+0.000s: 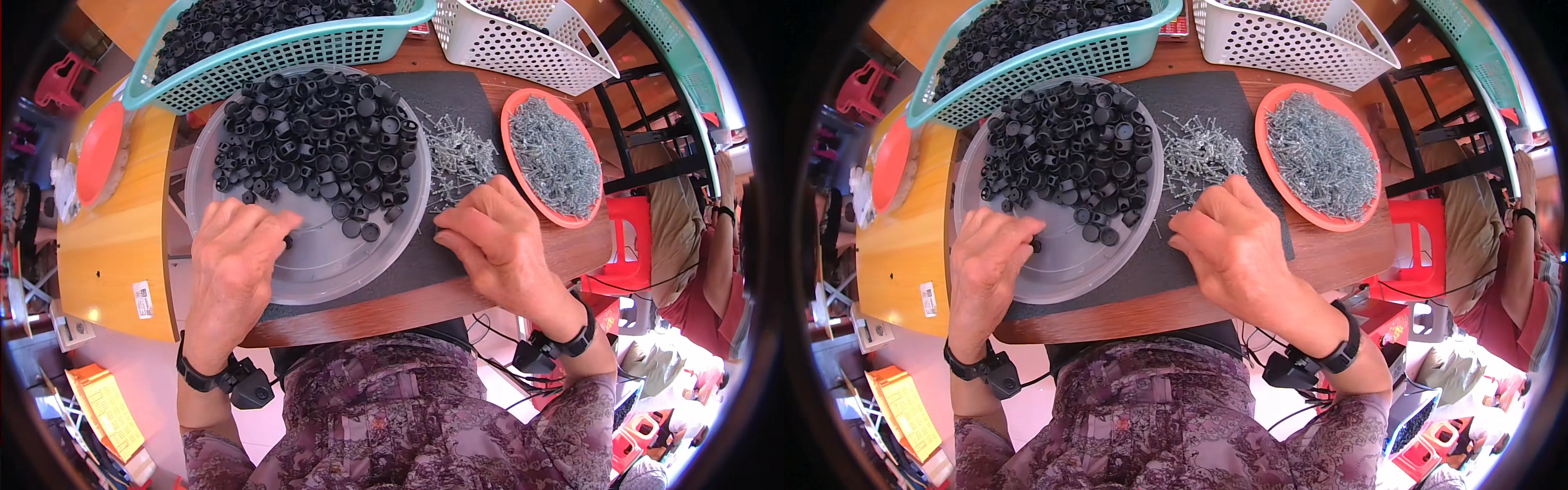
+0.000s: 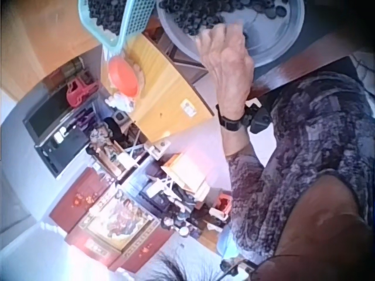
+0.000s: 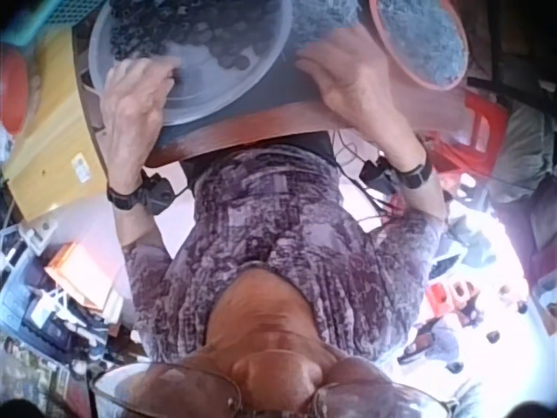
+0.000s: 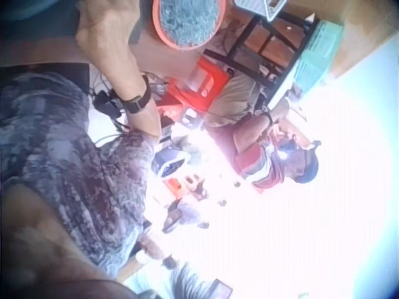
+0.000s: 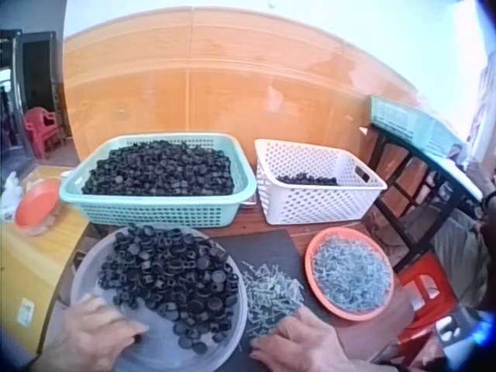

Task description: Assembling small black plastic components by hand from a tray.

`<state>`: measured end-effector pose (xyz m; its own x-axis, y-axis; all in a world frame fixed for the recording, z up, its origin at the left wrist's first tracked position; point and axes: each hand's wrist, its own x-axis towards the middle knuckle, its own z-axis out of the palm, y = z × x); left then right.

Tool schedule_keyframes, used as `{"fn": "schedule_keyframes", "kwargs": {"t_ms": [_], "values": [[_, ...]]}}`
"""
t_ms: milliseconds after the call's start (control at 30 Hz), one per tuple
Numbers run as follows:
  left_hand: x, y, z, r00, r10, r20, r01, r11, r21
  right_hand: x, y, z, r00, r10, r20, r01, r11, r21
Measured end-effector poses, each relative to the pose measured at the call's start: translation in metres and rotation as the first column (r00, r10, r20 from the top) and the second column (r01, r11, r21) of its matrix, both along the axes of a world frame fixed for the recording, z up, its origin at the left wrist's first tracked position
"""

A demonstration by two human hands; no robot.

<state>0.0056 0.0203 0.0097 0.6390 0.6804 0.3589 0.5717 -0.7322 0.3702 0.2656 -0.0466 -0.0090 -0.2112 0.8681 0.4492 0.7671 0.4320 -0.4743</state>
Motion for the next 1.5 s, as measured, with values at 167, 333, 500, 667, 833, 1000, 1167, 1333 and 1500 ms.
{"fn": "schedule_keyframes", "kwargs": {"t_ms": [167,333,500,667,833,1000,1167,1333,1500], "values": [[-0.004,0.004,-0.006,0.994,0.069,0.086,-0.078,0.992,0.101,-0.012,0.010,-0.012,0.989,-0.040,0.140,0.032,0.998,0.059],[-0.013,0.003,-0.006,0.983,0.131,0.130,-0.143,0.986,0.086,-0.017,0.010,-0.009,0.984,-0.049,0.170,0.037,0.997,0.073],[-0.011,-0.003,-0.005,0.998,0.047,0.032,-0.049,0.998,0.036,-0.020,0.011,-0.009,0.982,-0.036,0.186,0.031,0.999,0.026],[-0.008,-0.002,-0.011,0.990,0.026,-0.135,-0.020,0.999,0.049,-0.021,0.008,-0.007,0.992,-0.060,0.108,0.052,0.996,0.077],[-0.005,0.000,-0.011,0.993,-0.038,-0.114,0.038,0.999,-0.005,-0.014,0.000,-0.003,0.993,-0.111,0.026,0.110,0.993,0.040],[0.002,-0.011,-0.008,0.952,0.089,0.292,0.020,0.936,-0.350,-0.021,-0.012,0.016,0.922,-0.294,-0.251,0.265,0.954,-0.143],[0.012,-0.020,0.002,0.910,0.139,0.392,0.027,0.921,-0.389,-0.037,-0.006,0.020,0.913,-0.109,-0.393,0.102,0.994,-0.041],[0.020,-0.027,0.003,0.886,0.184,0.426,0.024,0.899,-0.438,-0.074,0.000,0.016,0.619,-0.134,-0.774,-0.084,0.968,-0.235],[0.022,-0.031,0.001,0.814,0.237,0.531,0.080,0.860,-0.505,-0.090,0.000,0.011,0.435,-0.216,-0.874,-0.174,0.932,-0.317]]}}
